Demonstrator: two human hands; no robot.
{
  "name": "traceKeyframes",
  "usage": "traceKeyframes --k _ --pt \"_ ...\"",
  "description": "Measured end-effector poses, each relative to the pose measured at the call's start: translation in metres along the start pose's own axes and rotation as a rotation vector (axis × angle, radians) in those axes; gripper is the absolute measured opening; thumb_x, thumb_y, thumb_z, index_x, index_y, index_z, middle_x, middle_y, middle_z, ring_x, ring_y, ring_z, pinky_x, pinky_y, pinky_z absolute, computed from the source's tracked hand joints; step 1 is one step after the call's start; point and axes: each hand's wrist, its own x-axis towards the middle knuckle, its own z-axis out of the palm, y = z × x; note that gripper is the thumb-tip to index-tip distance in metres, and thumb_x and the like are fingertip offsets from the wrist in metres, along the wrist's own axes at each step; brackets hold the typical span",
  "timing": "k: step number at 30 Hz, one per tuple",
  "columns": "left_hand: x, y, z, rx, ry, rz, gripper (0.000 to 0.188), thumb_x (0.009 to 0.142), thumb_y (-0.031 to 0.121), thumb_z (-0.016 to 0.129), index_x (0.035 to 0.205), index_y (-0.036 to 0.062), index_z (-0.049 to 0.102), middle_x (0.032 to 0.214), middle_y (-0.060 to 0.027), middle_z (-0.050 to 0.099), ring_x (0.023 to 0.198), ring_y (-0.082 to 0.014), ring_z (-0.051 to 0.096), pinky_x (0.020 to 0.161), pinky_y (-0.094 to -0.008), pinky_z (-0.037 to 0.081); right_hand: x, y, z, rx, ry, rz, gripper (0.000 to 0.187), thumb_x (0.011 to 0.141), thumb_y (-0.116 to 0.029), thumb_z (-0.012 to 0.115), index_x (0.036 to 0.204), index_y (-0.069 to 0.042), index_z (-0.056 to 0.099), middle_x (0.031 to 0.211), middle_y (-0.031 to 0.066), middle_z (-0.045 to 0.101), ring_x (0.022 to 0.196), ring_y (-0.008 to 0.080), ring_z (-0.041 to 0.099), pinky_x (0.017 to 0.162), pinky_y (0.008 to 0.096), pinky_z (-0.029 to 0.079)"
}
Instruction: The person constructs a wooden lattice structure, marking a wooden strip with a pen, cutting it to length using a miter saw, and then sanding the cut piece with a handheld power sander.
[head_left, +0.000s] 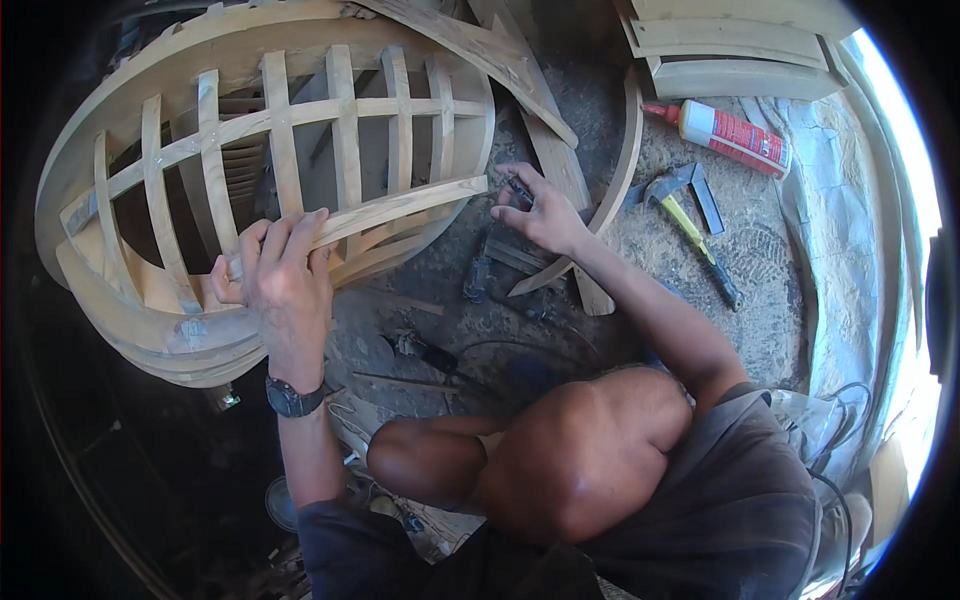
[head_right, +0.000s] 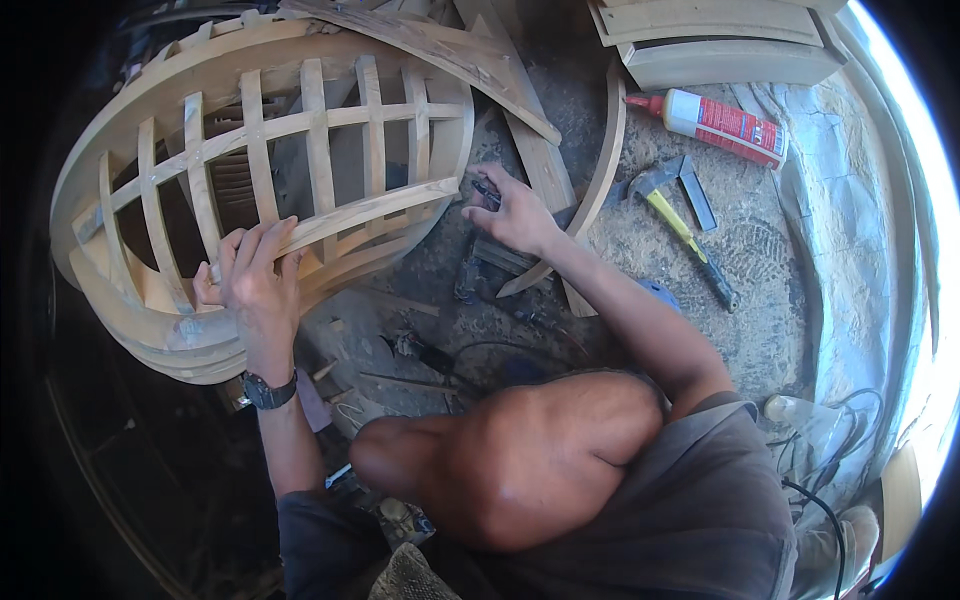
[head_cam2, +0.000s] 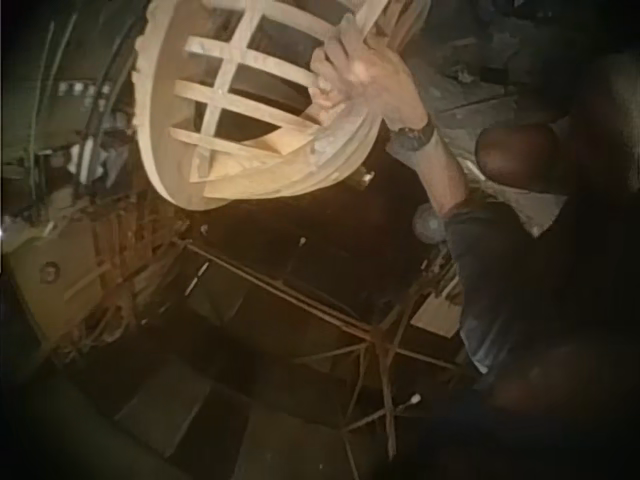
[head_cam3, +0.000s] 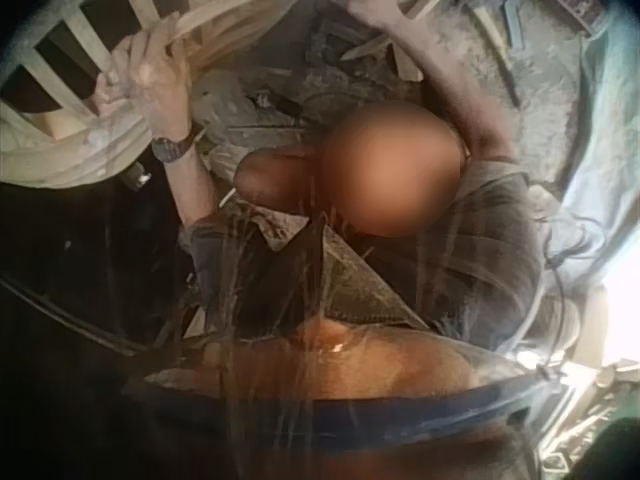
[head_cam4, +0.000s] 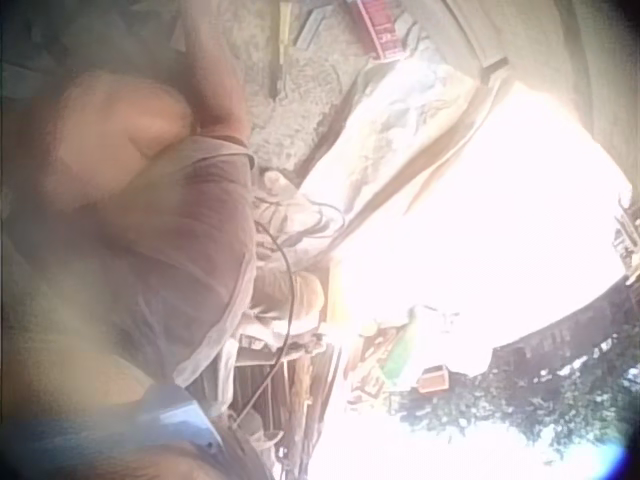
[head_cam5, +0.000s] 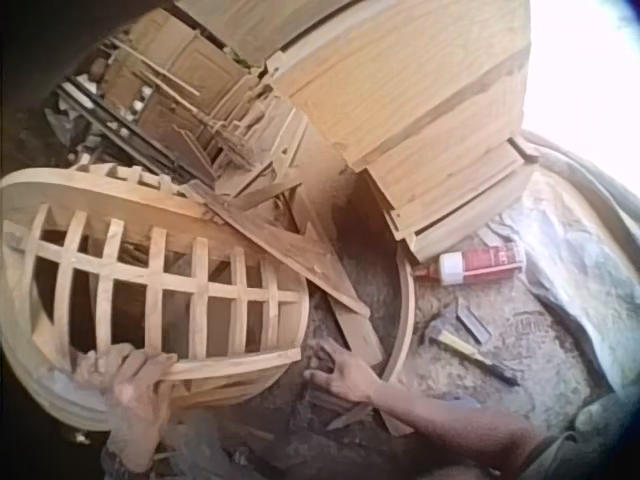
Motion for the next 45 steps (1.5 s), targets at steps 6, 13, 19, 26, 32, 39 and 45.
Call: traceKeyframes --k 6,13,19,26,32,39,45 --pt "0.024 0.02 0.016 -0.033 -0.003 0.071 0.034 0.081 0.01 0.079 0.112 0.0236 0.076 0.109 0.0087 0.069 0.113 -0.0167 0.058 0.11 -0.0558 0.017 0.029 0.031 0.022 -0.222 0.134 -0.102 0.056 0.092 -0.024 0.071 0.14 -0.008 0.048 0.113 0.0214 0.07 0.109 0.0427 0.066 0.093 0.0479 0.052" --pt "0.031 0.022 0.032 0.041 0.0 0.043 0.035 0.082 0.012 0.077 0.114 0.0238 0.076 0.12 0.0074 0.066 0.121 -0.0191 0.055 0.111 -0.0579 0.015 0.055 0.057 0.034 -0.362 0.133 -0.279 0.051 0.089 -0.011 0.068 0.138 -0.011 0.053 0.113 0.0207 0.069 0.104 0.042 0.067 0.087 0.0494 0.054" --pt "-0.001 0.065 0.069 -0.462 0.148 -0.122 0.038 0.083 0.015 0.078 0.121 0.0089 0.071 0.12 -0.0089 0.066 0.11 -0.0243 0.061 0.102 -0.0447 0.04 0.064 0.072 0.034 -0.481 0.152 -0.399 0.051 0.083 -0.01 0.069 0.133 -0.006 0.058 0.094 0.0224 0.071 0.086 0.0407 0.07 0.076 0.0498 0.057" --pt "-0.019 0.121 0.15 -1.216 -0.103 -0.756 0.04 0.098 0.032 0.07 0.109 -0.0064 0.072 0.095 -0.0187 0.076 0.084 -0.023 0.072 0.079 -0.0357 0.055 0.066 0.062 0.035 -0.534 0.06 -0.339 0.057 0.08 -0.008 0.069 0.136 -0.004 0.057 0.091 0.0213 0.072 0.078 0.0412 0.07 0.071 0.0495 0.057" --pt "-0.016 0.14 0.172 -0.96 -0.12 -0.722 0.046 0.097 0.038 0.07 0.089 -0.0077 0.074 0.075 -0.0127 0.071 0.072 -0.0184 0.066 0.072 -0.0361 0.051 0.07 0.064 0.026 -0.471 0.066 -0.416 0.05 0.08 -0.006 0.068 0.129 -0.004 0.06 0.085 0.0219 0.071 0.079 0.0418 0.07 0.07 0.0503 0.057" --pt "-0.033 0.139 0.189 -0.815 0.037 -0.487 0.04 0.094 0.032 0.071 0.112 -0.0034 0.072 0.118 -0.0233 0.069 0.113 -0.0444 0.06 0.103 -0.051 0.043 0.078 0.069 0.014 -0.412 0.035 -0.484 0.053 0.079 -0.005 0.069 0.131 -0.005 0.06 0.098 0.0217 0.073 0.086 0.0423 0.07 0.076 0.0502 0.057" --pt "-0.018 0.156 0.196 -0.829 0.214 -0.661 0.048 0.096 0.029 0.071 0.125 -0.0077 0.062 0.126 -0.0286 0.064 0.122 -0.0394 0.058 0.103 -0.0479 0.045 0.081 0.063 0.015 -0.456 -0.019 -0.465 0.051 0.08 -0.006 0.07 0.13 -0.005 0.06 0.097 0.0216 0.072 0.087 0.0427 0.069 0.077 0.0504 0.056"
